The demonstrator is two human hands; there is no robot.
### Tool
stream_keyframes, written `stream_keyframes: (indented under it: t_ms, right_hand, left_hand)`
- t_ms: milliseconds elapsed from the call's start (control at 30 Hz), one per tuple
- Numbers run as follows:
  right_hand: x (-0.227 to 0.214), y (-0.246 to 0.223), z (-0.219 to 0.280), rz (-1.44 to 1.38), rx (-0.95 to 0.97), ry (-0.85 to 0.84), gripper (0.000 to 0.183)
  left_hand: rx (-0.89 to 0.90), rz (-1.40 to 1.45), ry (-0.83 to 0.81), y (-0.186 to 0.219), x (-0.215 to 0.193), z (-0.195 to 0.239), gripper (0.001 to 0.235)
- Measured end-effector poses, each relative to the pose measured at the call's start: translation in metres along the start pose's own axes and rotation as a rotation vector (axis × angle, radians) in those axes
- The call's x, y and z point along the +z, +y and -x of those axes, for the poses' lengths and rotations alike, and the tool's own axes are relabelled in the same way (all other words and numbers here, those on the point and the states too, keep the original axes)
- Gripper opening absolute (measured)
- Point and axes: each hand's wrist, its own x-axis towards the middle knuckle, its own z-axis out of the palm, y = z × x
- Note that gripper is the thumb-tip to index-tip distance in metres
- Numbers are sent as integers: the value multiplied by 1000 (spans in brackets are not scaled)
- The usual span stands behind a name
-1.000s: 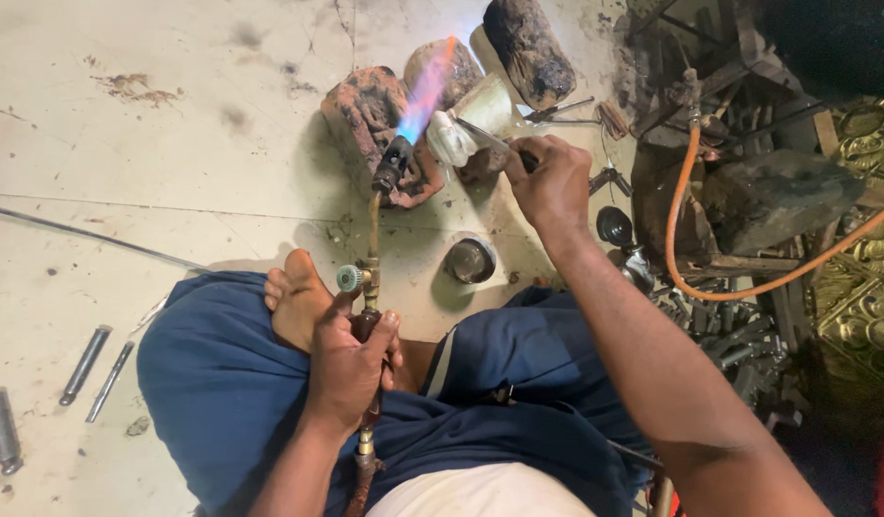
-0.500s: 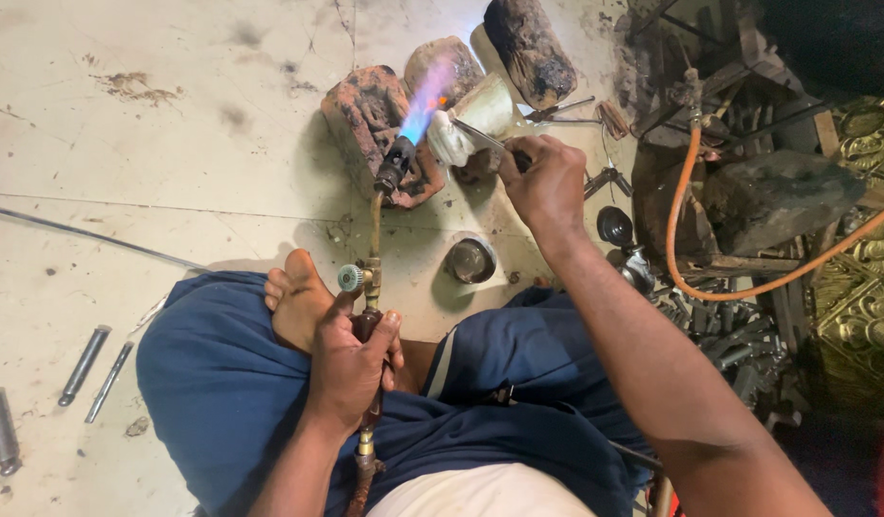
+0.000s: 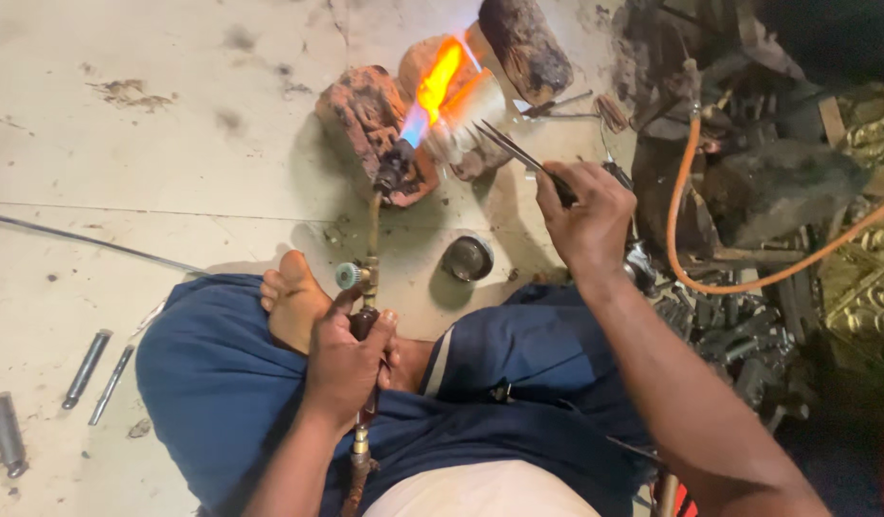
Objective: The person applies a dark liquid from a small container onto the rim of a white ceramic object using a brush. The person then uses a blowtorch to heat the object while continuing to apply the liquid.
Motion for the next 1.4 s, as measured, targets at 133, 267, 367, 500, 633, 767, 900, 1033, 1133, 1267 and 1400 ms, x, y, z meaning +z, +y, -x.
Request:
stream_keyframes:
  t_ms: [133,267,367,500,633,767,900,1033,1133,1267,1400]
  right_hand:
    - [11,6,-8,-45,-49,-18,14]
    - [40,4,-24,-14,-141,-50,16]
    - [60,3,-30,-42,-147,-78,17]
    - [73,6,-36,4,-168,-120,16]
    - [76,7,-35,37,-143,-174,12]
    - [75,5,-37,39,-170,-136,13]
    - [77,5,-40,30,-211,-128,13]
    - [80,6,-45,32,-182,-190,2]
    - [80,7,-47,117,-214,-199,7]
    - [79,9,-46,101,-219,-186,5]
    - [77,5,-48,96,-219,-196,5]
  left_hand:
    - [-14,-12,-6,-2,1,0,22]
    - [-7,0,-13,0,0,1,27]
    - [-25,-7,-1,2,1,1,34]
    - [-2,-3,-18,4,0,0,40]
    - [-9,7,-13,2,-2,0,40]
    - [-26,25,-15,3,-2,0,42]
    - [-35,-19,-18,6,-3,2,43]
    - [-23,-1,-27,8,-2,2,44]
    - [-20,-1,-25,8,-2,2,45]
    - [-42,-21,-14,8,-1,1,45]
    - [-38,-23,-19,8,-1,1,44]
